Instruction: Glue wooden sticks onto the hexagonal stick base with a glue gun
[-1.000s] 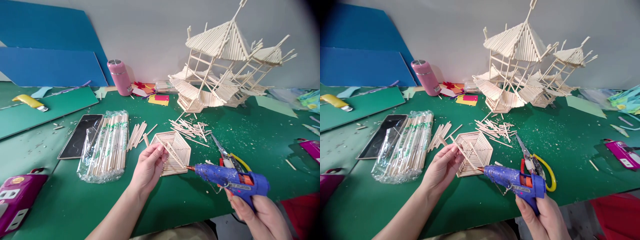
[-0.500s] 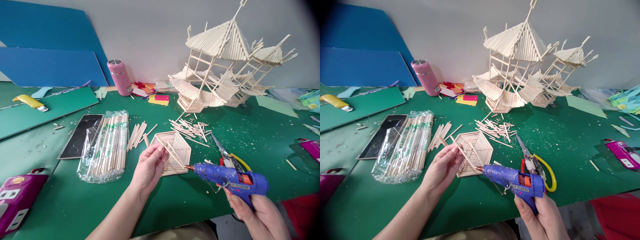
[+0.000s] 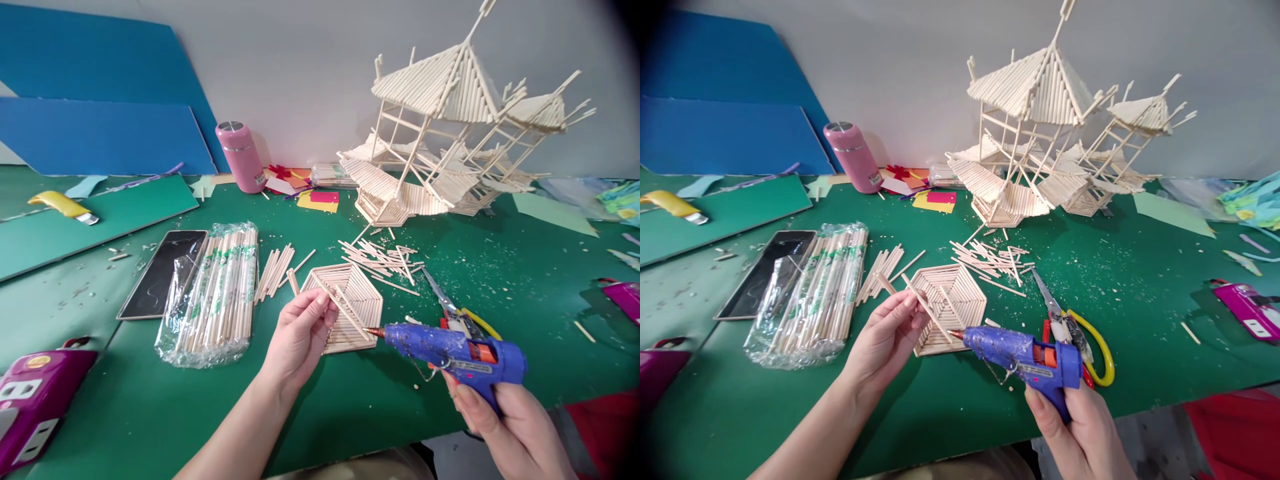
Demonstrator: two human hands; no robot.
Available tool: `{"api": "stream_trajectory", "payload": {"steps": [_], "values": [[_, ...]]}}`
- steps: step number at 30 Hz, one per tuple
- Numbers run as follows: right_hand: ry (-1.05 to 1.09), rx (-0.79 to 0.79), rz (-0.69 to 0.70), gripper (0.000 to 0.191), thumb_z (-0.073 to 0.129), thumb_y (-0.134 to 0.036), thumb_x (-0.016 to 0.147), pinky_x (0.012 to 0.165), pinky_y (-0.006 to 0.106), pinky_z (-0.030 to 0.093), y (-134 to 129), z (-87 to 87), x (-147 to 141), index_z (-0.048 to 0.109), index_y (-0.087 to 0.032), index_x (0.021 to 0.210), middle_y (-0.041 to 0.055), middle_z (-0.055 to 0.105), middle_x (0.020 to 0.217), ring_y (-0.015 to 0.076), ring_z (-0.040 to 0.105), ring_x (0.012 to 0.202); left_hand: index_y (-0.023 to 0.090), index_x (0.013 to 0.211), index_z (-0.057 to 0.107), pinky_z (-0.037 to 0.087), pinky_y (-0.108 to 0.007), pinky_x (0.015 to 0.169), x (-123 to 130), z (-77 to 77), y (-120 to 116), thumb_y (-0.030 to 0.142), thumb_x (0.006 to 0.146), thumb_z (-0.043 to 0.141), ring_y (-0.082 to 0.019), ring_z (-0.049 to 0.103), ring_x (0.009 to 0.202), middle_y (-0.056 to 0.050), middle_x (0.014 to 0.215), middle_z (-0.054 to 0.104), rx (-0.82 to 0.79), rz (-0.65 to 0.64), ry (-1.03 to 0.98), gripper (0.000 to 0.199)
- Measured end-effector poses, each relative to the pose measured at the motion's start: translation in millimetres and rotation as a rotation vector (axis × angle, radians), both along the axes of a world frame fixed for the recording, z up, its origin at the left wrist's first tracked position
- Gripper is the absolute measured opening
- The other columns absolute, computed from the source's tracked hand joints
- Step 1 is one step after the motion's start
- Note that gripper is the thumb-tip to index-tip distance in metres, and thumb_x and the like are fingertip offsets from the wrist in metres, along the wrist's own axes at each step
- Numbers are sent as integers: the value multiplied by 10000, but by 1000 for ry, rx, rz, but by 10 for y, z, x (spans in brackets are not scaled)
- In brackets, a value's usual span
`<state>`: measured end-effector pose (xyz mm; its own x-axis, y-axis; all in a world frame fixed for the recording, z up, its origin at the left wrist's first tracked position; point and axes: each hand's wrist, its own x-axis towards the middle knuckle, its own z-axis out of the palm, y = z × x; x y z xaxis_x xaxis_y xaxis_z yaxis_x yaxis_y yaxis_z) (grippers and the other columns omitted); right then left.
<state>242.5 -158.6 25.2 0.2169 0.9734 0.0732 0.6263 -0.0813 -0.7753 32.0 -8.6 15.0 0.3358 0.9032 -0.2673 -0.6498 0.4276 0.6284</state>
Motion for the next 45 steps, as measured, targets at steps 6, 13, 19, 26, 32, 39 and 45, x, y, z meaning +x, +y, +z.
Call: {"api": "stream_trajectory", "payload": {"steps": [6,13,19,26,32,39,45], "values": [[203,-145,-38,192,496,-378,825,410,218,448,-62,-1,40,588,-212,851,-10,515,511,131,498,431,99,709,674,373,-143,523,-6,-5,7,140,691,680,-47,466,552,-11,626,585,3,12,-23,46],[516,-175,-91,166,475,-353,848,432,236,412,43,5,180,528,-198,819,-32,482,473,110,448,415,100,694,671,374,-148,520,-1,12,-2,153,690,682,-47,454,535,-12,613,580,-2,-2,1,54],[115,-145,-268,302,565,-443,749,679,264,501,348,-34,612,590,-209,938,42,647,893,198,617,806,90,716,670,383,-133,534,-10,-4,-9,146,702,673,-44,460,546,-16,622,585,-9,-20,9,58],[-354,-280,-333,435,487,-552,737,622,327,487,533,-197,968,547,-201,987,79,656,906,255,624,775,94,714,664,384,-130,533,-31,4,-15,143,716,660,-40,460,540,-15,619,587,-11,-25,12,49],[-605,30,-372,363,529,-459,742,610,313,466,633,-171,721,557,-182,975,102,596,945,241,578,813,99,700,663,371,-127,514,-15,29,-42,152,706,670,-39,447,526,-11,597,580,-18,-48,35,54],[-321,-48,265,115,441,-225,849,598,224,428,1064,28,-329,545,-201,808,11,603,762,121,571,657,102,702,670,372,-125,527,-27,21,-34,168,696,682,-38,453,529,-9,586,575,-33,-45,85,67],[-637,-185,423,74,489,-145,759,531,257,358,1367,74,-620,528,-164,819,42,628,721,172,595,636,105,691,661,367,-120,519,-28,44,-23,184,679,698,-30,440,504,1,566,571,-22,-14,134,88]]}}
